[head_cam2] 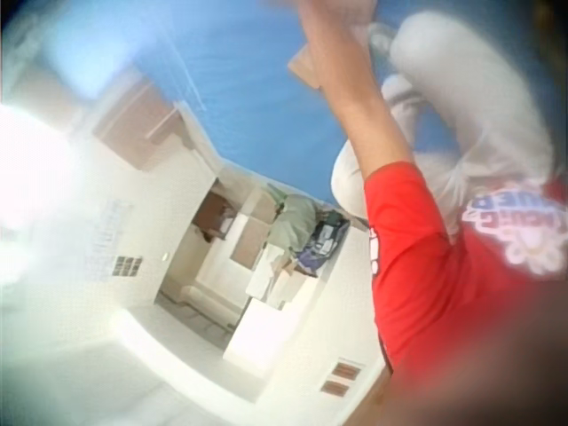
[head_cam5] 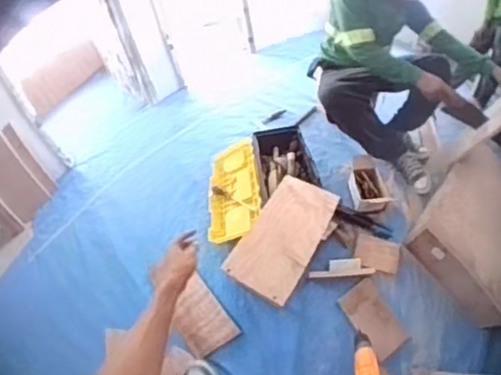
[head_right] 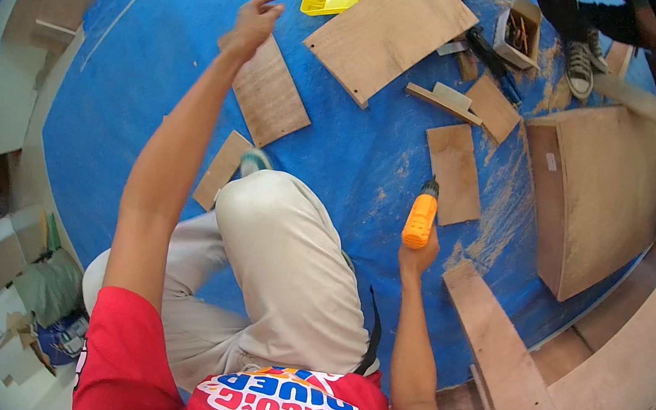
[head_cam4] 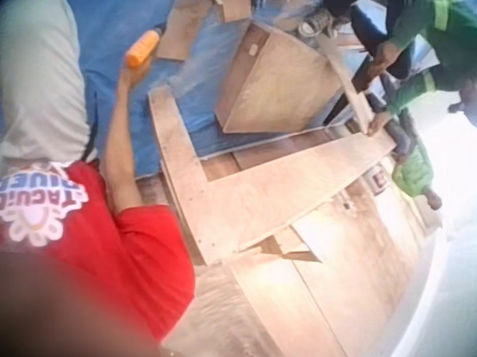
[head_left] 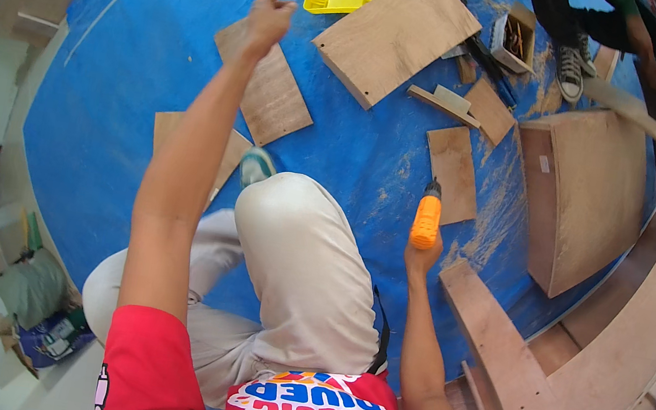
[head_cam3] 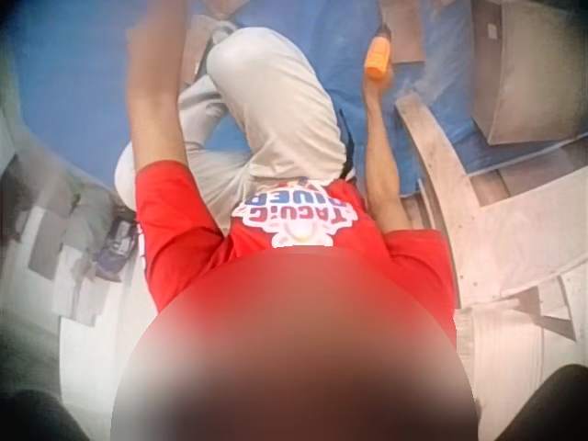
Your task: The person sits on a blue floor covering and uses a cordless drill to fasten screws into small wooden boards. They repeatedly pick up pieces, align them, and drive screws to join them into a larger structure.
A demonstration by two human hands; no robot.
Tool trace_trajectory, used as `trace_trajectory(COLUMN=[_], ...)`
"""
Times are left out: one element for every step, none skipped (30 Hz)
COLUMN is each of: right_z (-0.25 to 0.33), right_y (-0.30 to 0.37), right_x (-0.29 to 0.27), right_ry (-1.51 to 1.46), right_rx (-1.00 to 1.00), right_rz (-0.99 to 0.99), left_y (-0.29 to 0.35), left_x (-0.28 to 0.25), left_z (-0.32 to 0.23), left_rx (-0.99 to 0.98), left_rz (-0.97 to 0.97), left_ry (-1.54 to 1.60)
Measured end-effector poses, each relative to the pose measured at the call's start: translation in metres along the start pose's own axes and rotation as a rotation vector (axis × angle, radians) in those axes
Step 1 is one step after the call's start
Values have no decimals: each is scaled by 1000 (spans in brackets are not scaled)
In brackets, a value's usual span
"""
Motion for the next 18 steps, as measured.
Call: trace_trajectory(right_z=[-15,-28,-39,-47,-51,-53,-50,-49,-45,-40,-35,-29,-23,-20,-18,-15,-15,-15], right_y=[13,26,37,49,60,70,81,90,98,106,115,119,124,126,126,126,127,127], right_x=[0,1,1,1,-2,-2,-2,-6,-7,-8,-8,-8,-5,-1,3,7,13,17], right_ry=[70,148,216,240,242,235,261,303,270,246,218,206,174,147,124,55,70,83], right_rx=[9,65,117,245,269,321,275,275,265,277,276,259,260,287,320,273,313,332], right_rz=[24,48,61,96,102,126,121,131,117,109,89,51,35,31,18,-30,-10,-8], left_y=[-7,-11,-15,-20,-24,-29,-37,-42,-44,-47,-47,-47,-46,-40,-41,-34,-31,-23], left_x=[-11,-18,-24,-29,-36,-45,-57,-66,-74,-80,-84,-83,-72,-54,-37,-16,15,45], left_z=[6,7,4,-3,-14,-29,-46,-61,-73,-84,-90,-92,-88,-78,-68,-50,-32,-13], left_rx=[-178,-128,-93,-63,42,122,144,146,141,120,93,54,78,84,58,60,114,171], left_rz=[23,138,246,364,435,509,531,551,578,600,625,655,658,659,638,557,462,343], left_ry=[26,-63,-162,-267,-379,-505,-558,-612,-668,-663,-660,-665,-635,-607,-596,-573,-612,-639])
Point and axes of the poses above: each hand's wrist, its own y-axis away from the middle knuckle, its own x-axis out of the palm, z = x × y, the point moved 2 cm from there along -y, towards the middle knuckle, and after that the axes turned 2 degrees about z, right-handed, at the moved point
